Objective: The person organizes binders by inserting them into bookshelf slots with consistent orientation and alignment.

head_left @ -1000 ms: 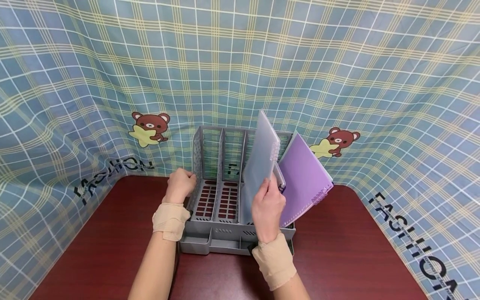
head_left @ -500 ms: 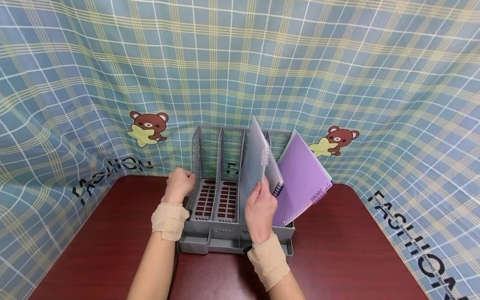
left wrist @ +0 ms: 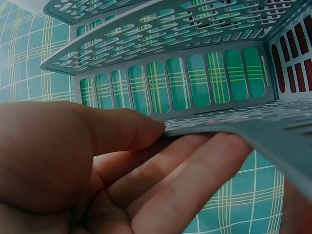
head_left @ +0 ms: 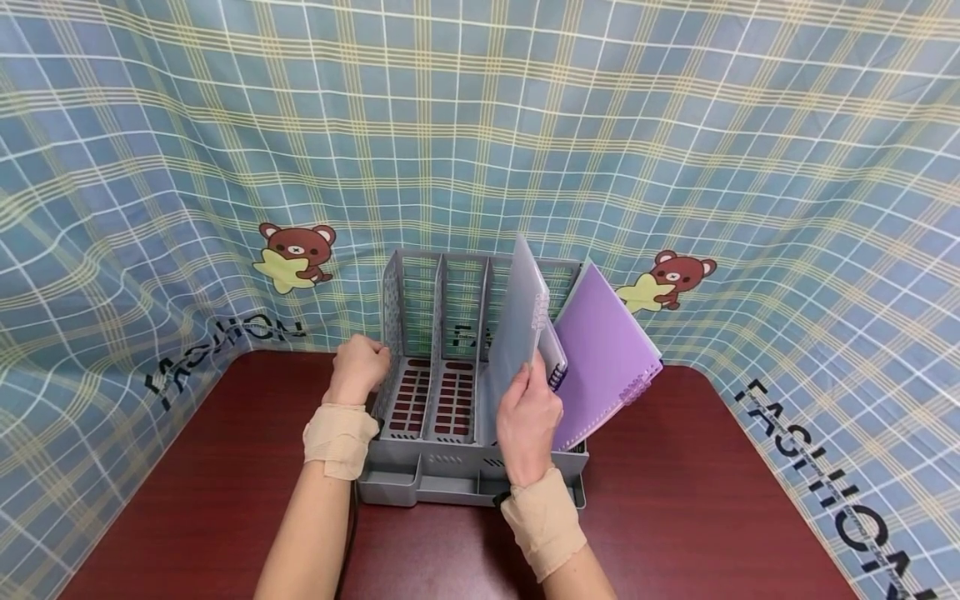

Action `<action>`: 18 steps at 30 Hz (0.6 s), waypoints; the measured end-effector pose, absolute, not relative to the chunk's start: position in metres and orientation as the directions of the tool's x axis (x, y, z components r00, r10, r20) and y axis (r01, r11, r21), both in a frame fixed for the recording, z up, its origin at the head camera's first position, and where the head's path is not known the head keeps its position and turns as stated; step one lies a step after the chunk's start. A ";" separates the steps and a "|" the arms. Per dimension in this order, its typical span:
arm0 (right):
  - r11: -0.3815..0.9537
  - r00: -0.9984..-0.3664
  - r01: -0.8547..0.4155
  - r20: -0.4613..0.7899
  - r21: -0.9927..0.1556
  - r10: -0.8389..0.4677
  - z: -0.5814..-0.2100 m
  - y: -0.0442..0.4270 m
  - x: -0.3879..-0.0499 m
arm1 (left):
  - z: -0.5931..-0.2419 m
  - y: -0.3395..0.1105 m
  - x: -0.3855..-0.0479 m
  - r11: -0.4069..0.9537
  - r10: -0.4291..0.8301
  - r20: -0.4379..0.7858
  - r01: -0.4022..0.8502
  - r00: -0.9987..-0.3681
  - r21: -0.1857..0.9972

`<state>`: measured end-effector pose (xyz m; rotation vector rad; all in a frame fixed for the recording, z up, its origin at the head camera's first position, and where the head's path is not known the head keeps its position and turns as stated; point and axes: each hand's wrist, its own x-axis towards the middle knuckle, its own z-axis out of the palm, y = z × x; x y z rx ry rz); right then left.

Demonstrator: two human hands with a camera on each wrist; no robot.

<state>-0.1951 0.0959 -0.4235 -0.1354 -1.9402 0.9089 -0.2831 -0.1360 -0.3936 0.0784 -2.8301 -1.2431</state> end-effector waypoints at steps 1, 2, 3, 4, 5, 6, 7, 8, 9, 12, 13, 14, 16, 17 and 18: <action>0.716 -0.540 -0.265 0.714 -0.646 0.445 -0.424 0.096 -0.195 | -0.394 -0.136 -0.283 0.676 -0.064 0.025 -0.025 -0.998 0.736; 0.717 -0.542 -0.263 0.713 -0.646 0.443 -0.425 0.096 -0.196 | -0.394 -0.136 -0.283 0.677 -0.064 0.026 -0.024 -0.998 0.736; 0.718 -0.543 -0.265 0.715 -0.643 0.441 -0.427 0.095 -0.196 | -0.394 -0.136 -0.283 0.676 -0.062 0.028 -0.021 -0.998 0.736; 0.721 -0.545 -0.263 0.715 -0.641 0.437 -0.429 0.095 -0.198 | -0.394 -0.136 -0.283 0.674 -0.063 0.028 -0.022 -0.998 0.738; 0.722 -0.548 -0.263 0.715 -0.639 0.433 -0.432 0.094 -0.199 | -0.394 -0.136 -0.283 0.674 -0.060 0.028 -0.020 -0.998 0.739; 0.724 -0.550 -0.262 0.715 -0.638 0.431 -0.435 0.094 -0.201 | -0.394 -0.136 -0.284 0.671 -0.058 0.029 -0.017 -0.998 0.741; 0.727 -0.552 -0.260 0.715 -0.636 0.428 -0.438 0.093 -0.202 | -0.394 -0.137 -0.284 0.670 -0.054 0.030 -0.014 -0.998 0.742; 0.730 -0.553 -0.255 0.714 -0.635 0.428 -0.441 0.092 -0.204 | -0.394 -0.137 -0.284 0.669 -0.053 0.030 -0.013 -0.998 0.744; 0.731 -0.554 -0.251 0.713 -0.635 0.429 -0.444 0.092 -0.205 | -0.394 -0.137 -0.284 0.669 -0.048 0.029 -0.011 -0.998 0.743; 0.737 -0.561 -0.234 0.707 -0.634 0.430 -0.451 0.090 -0.207 | -0.395 -0.137 -0.284 0.669 -0.050 0.023 -0.016 -0.998 0.743; 0.739 -0.564 -0.228 0.704 -0.634 0.430 -0.452 0.089 -0.208 | -0.395 -0.137 -0.284 0.672 -0.049 0.023 -0.016 -0.999 0.741; 0.741 -0.568 -0.221 0.701 -0.634 0.430 -0.453 0.088 -0.208 | -0.395 -0.137 -0.284 0.674 -0.049 0.025 -0.014 -0.998 0.739; 0.746 -0.579 -0.202 0.692 -0.635 0.432 -0.453 0.087 -0.207 | -0.395 -0.136 -0.284 0.674 -0.053 0.028 -0.015 -0.998 0.739; 0.748 -0.586 -0.189 0.684 -0.637 0.434 -0.453 0.086 -0.207 | -0.394 -0.136 -0.283 0.675 -0.054 0.032 -0.013 -0.998 0.738; 0.748 -0.593 -0.177 0.676 -0.640 0.437 -0.452 0.086 -0.206 | -0.394 -0.136 -0.283 0.675 -0.054 0.034 -0.012 -0.998 0.737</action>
